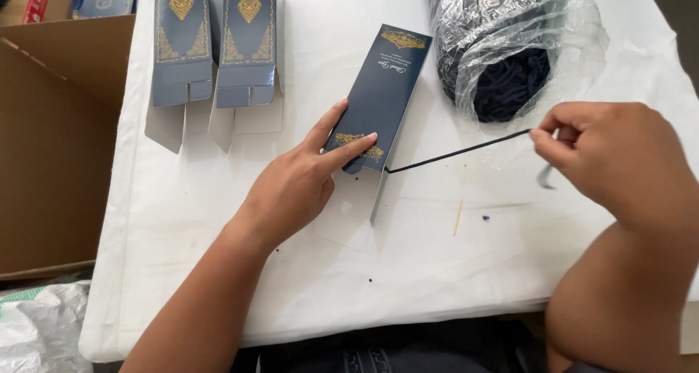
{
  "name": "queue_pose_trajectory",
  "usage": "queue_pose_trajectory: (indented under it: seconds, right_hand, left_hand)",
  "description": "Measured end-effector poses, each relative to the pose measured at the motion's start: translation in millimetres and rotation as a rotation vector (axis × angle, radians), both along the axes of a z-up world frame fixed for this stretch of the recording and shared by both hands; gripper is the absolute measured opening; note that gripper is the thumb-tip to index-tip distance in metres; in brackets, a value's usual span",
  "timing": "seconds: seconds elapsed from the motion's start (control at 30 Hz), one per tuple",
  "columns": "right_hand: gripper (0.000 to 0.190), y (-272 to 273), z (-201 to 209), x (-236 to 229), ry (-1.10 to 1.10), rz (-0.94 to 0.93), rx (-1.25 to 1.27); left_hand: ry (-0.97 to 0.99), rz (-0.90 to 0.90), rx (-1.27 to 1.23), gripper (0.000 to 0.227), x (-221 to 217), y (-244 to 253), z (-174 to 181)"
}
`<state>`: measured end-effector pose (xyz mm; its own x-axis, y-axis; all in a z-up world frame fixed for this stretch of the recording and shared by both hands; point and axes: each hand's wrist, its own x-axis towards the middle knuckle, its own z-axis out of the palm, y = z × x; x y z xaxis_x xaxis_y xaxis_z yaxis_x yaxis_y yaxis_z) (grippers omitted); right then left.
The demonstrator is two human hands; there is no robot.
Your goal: Threading a decorative black cord through a pre-cut hole in a blue and gold gift box.
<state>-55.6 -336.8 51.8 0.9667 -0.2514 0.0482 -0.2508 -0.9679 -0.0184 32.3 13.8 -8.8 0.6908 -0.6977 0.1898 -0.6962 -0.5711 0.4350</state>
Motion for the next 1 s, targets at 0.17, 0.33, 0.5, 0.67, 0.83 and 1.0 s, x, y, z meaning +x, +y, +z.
queue_pose_trajectory:
  seconds: [0.17,0.33,0.5,0.67,0.83,1.0]
  right_hand:
    - [0.019,-5,-5,-14,-0.045,0.212,0.186]
    - [0.02,10,-1,-35,0.006,0.127,0.453]
    - [0.036,21,-2,-33,-0.031,0.652,0.977]
    - [0.013,56,4,-15,-0.192,0.584,0.871]
    - [0.016,85,5,14,-0.405,0.833,0.719]
    - [0.024,123,-15,50,-0.482,0.764,0.806]
  left_hand:
    - [0.038,-0.008,-0.003,0.083,-4,-3,7]
    - [0.117,0.07,-0.05,0.084,-4,3,18]
    - [0.223,0.296,0.151,0.072,2,8,13]
    - [0.032,0.33,0.021,0.03,4,10,1]
    - [-0.421,0.322,-0.32,0.037,3,11,1]
    - [-0.35,0.114,-0.119,0.034,-12,14,18]
